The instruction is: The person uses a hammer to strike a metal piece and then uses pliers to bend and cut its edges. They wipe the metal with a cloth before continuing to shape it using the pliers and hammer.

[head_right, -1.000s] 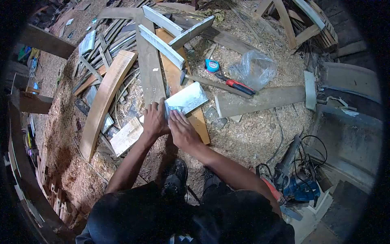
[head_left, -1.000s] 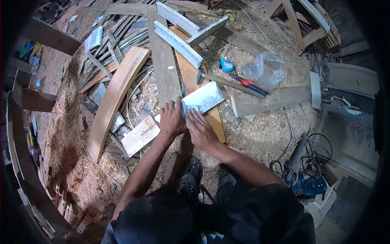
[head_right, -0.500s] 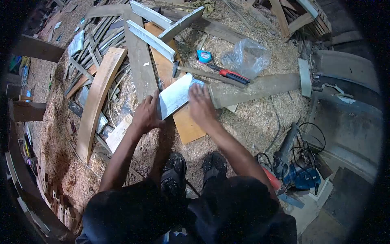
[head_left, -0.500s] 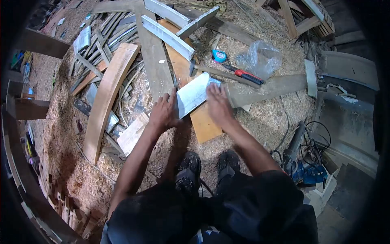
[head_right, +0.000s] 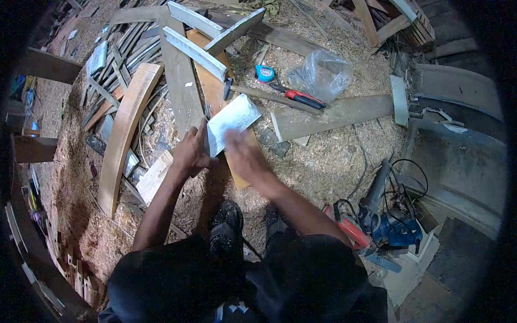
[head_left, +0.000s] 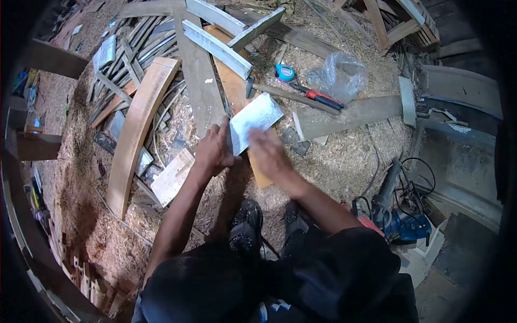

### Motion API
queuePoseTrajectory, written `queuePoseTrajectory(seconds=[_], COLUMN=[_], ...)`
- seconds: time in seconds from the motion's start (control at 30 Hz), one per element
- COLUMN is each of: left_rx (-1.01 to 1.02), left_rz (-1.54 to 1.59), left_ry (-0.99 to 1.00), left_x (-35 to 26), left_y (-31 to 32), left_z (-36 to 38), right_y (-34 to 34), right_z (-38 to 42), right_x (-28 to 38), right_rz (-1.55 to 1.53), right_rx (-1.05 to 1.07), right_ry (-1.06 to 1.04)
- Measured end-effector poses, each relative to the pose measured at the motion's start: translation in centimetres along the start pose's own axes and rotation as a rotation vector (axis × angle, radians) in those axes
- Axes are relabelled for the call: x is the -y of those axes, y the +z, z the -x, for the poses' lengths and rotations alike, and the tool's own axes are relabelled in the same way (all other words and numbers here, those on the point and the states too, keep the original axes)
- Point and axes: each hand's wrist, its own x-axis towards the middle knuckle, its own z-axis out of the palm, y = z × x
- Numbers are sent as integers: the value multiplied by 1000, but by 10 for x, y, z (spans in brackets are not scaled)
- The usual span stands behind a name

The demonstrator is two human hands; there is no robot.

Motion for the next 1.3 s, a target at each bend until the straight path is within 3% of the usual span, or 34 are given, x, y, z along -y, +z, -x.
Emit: queuePoseTrajectory(seconds=[0.03, 0.07, 0.17, 0.23, 0.27, 0.37, 0.4, 0.43, 0.5, 0.57, 0.6, 0.7, 0.73, 0.77, 0.83, 0.87, 0.9, 0.97, 1.0, 1.03, 1.1, 1.17, 1.2, 1.3], left_rx=[-13, -21, -44, -56, -41, -25, -33, -50, -28, -15, -8, 7, 17, 15, 6, -1, 6, 43, 26, 11, 36, 18, 24, -6], left_rz=[-8, -17, -35, -35, -33, -17, -23, -28, -27, -24, 12, 13, 17, 19, 19, 14, 11, 31, 28, 21, 31, 46, 56, 40], left_ry=[-3, -7, -11, -3, 3, -5, -15, -25, -42, -20, 9, -10, -18, -21, -10, 0, 6, -25, -24, -21, -59, -47, -30, -5], left_x=[-5, -10, -11, -2, 11, -2, -6, -10, -8, 15, 15, -3, -5, -6, -5, 2, 6, -6, -8, -9, -10, -8, -3, -4], left_y=[-2, -4, -1, 7, 17, 7, 3, 1, 5, 24, 21, 2, 4, 1, 0, 4, 8, -5, -4, -2, 0, -3, 0, 3], left_z=[1, 3, 9, 0, -6, -1, 1, 2, 1, -10, -9, 0, 5, 4, -1, -5, -5, -6, -3, 0, 5, -6, -5, -4], right_y=[0, -15, -12, 3, 0, -2, -19, -27, -18, 11, 0, -26, -31, -23, 0, 1, -4, -7, -21, -33, -21, 7, 6, -15], right_z=[2, -7, -11, 2, 7, -4, -14, -21, -21, 1, -2, -20, -21, -17, -11, -8, -8, -17, -33, -38, -32, -16, -10, -49], right_x=[-25, -39, -26, 22, 39, -22, -36, -44, -21, 19, 24, -35, -54, -50, -25, 5, 15, -28, -46, -58, -37, 6, 19, -36], right_rz=[38, -32, 171, -64, -87, -7, 62, 161, 118, -79, -88, -38, 87, -9, -186, -157, -79, 69, 30, 36, -48, -42, -29, -686], right_rx=[-41, -22, 2, -18, -1, -45, -16, -35, 97, 36, 37, 47, -25, -16, -8, 24, 88, 21, 129, -47, 170, 137, 105, -111], right_ry=[5, 225, 190, -67, -68, 36, 155, 131, 137, -168, -187, 212, 145, 117, 48, -131, -145, -104, 251, 126, 188, -161, -179, 719])
